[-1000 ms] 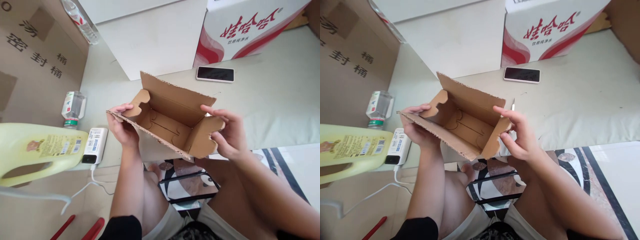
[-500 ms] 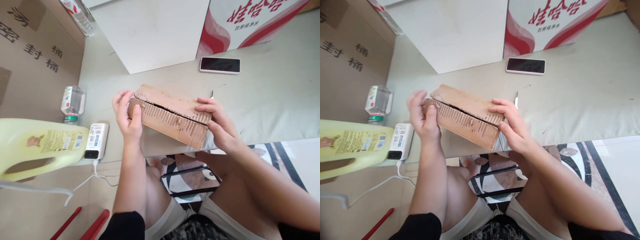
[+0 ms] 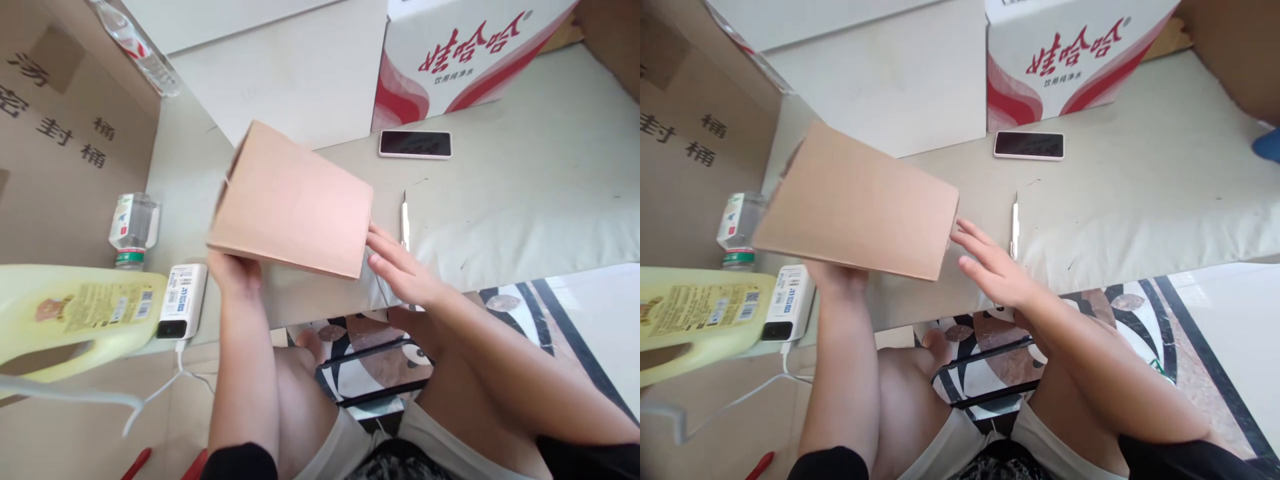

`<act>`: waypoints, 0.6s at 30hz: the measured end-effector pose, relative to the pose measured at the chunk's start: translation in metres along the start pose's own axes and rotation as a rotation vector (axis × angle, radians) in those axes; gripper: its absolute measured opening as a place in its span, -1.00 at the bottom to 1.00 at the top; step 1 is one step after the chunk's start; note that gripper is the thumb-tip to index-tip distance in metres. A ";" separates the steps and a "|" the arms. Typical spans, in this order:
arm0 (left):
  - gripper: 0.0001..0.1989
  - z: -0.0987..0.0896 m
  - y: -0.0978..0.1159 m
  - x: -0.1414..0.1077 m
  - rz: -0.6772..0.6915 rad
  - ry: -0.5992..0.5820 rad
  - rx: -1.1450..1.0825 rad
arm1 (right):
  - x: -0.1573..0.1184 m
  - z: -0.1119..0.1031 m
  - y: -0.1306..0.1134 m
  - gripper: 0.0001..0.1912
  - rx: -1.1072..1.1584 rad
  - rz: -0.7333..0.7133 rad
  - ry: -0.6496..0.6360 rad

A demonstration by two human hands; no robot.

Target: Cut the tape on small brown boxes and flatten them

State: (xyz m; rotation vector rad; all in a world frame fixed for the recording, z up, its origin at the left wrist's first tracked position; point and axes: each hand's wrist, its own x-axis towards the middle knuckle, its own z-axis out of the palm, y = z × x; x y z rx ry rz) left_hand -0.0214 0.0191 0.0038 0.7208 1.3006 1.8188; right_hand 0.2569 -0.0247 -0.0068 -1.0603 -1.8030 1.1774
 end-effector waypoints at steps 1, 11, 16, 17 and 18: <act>-0.75 0.004 -0.004 -0.003 -0.082 -0.015 -0.036 | 0.000 0.001 -0.002 -0.36 -0.043 -0.065 0.009; -0.27 0.016 -0.021 -0.036 -0.582 -0.631 0.242 | -0.009 -0.011 0.006 -0.13 -0.032 -0.198 0.237; -0.20 0.009 -0.012 -0.033 -0.701 -0.998 0.635 | -0.011 -0.021 0.004 -0.43 0.165 -0.113 0.241; -0.23 0.007 -0.011 -0.031 -0.663 -1.039 0.699 | -0.010 -0.023 0.005 -0.47 0.169 -0.089 0.220; -0.29 0.006 -0.012 -0.028 -0.582 -1.002 0.744 | -0.009 -0.023 0.005 -0.48 0.158 -0.069 0.202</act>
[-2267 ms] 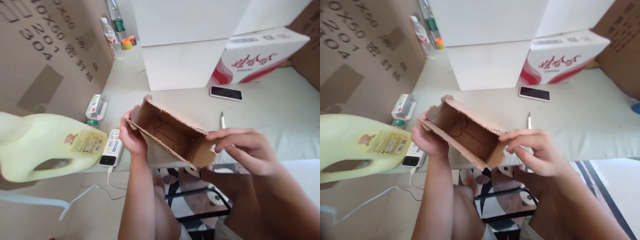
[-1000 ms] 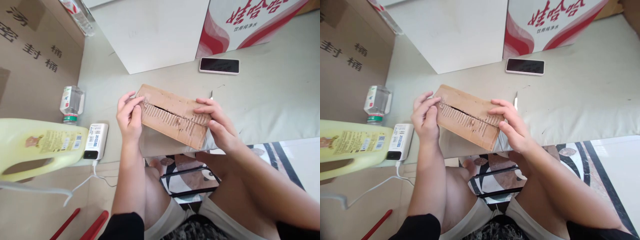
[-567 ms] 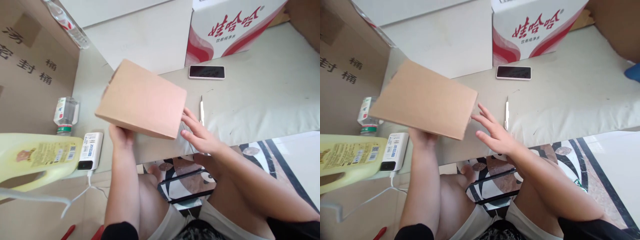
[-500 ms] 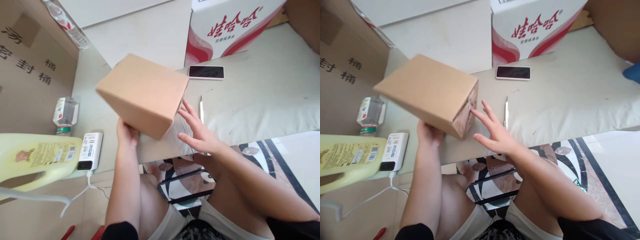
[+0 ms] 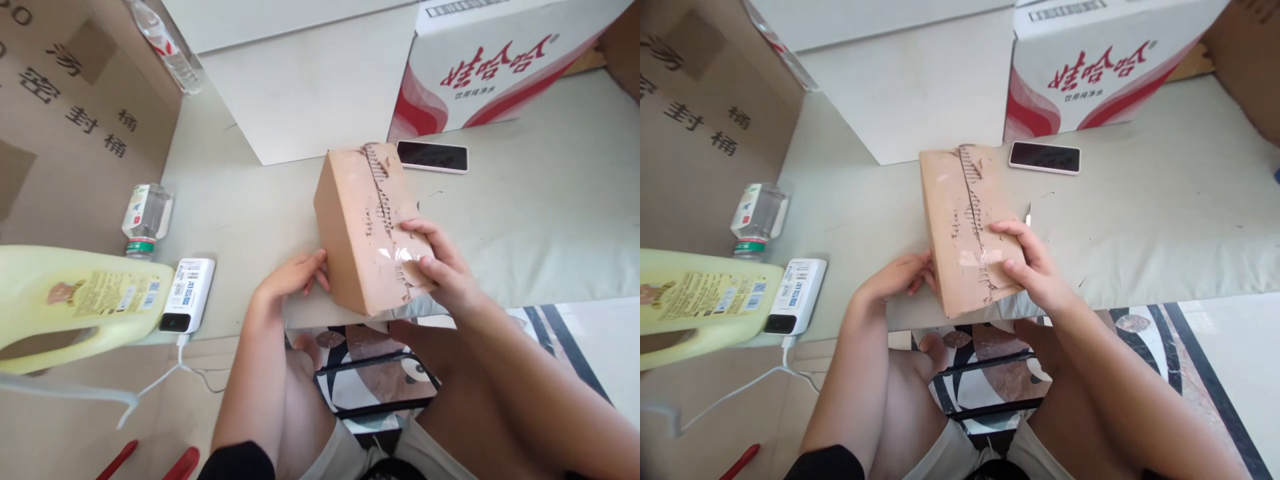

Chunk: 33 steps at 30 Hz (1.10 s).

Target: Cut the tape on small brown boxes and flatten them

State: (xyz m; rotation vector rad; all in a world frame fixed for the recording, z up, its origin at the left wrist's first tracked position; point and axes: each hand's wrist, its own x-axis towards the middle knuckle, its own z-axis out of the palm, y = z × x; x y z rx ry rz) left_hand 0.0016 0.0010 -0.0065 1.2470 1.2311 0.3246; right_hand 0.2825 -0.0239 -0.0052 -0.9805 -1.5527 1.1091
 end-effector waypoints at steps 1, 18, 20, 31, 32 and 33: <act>-0.37 -0.002 -0.002 0.002 0.065 0.170 0.015 | 0.001 0.000 0.000 -0.47 -0.016 0.014 -0.023; -0.60 -0.006 0.001 0.004 0.845 0.859 0.003 | 0.025 -0.003 -0.006 -0.36 -1.183 0.672 -0.108; -0.63 -0.003 0.006 0.001 0.863 0.897 0.024 | 0.024 -0.009 -0.004 -0.42 -1.203 0.656 -0.142; -0.66 0.048 0.015 -0.050 1.044 0.784 0.578 | 0.012 -0.003 -0.005 -0.61 -0.357 0.176 0.206; -0.66 0.049 0.013 -0.053 1.007 0.769 0.598 | 0.010 0.000 -0.009 -0.63 -0.267 0.111 0.225; -0.66 0.049 0.010 -0.056 0.985 0.759 0.610 | 0.008 0.002 -0.013 -0.65 -0.177 0.050 0.237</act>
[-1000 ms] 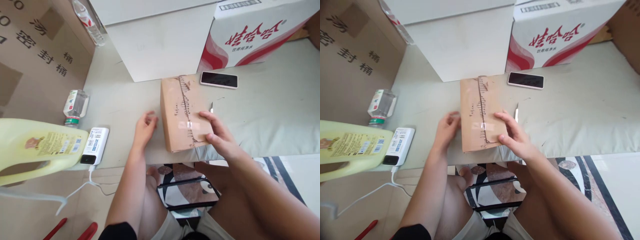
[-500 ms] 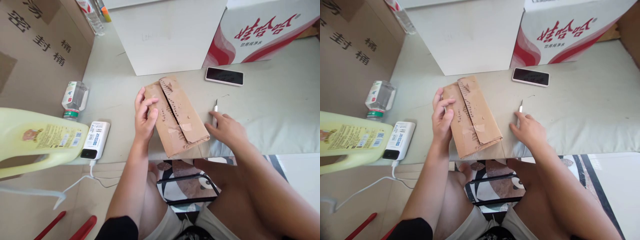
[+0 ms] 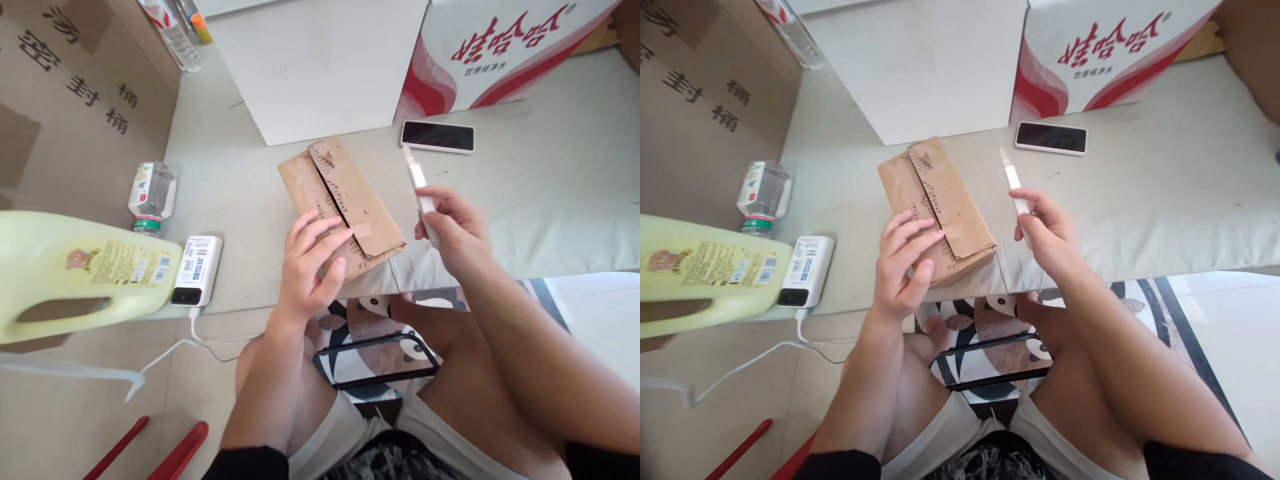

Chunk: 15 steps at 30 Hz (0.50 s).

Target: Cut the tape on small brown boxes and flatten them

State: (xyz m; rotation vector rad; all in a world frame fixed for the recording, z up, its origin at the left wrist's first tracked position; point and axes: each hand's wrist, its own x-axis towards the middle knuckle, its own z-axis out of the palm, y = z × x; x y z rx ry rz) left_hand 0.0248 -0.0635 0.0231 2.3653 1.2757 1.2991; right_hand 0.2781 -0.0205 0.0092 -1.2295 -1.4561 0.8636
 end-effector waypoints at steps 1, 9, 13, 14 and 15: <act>-0.66 -0.002 -0.001 -0.002 -0.005 -0.003 0.001 | -0.003 0.000 -0.005 -0.66 0.091 -0.042 0.007; -0.63 0.009 -0.013 -0.006 0.076 0.179 -0.027 | -0.035 -0.001 -0.051 -0.52 0.116 -0.179 0.025; -0.62 0.026 -0.004 -0.002 0.042 0.265 -0.024 | -0.052 0.007 -0.063 -0.77 -0.085 -0.332 0.081; -0.61 0.030 0.000 -0.001 0.018 0.275 -0.014 | -0.056 0.009 -0.065 -0.85 -0.158 -0.407 0.058; -0.61 0.033 0.003 0.000 0.000 0.279 0.000 | -0.059 0.011 -0.067 -0.91 -0.228 -0.488 0.034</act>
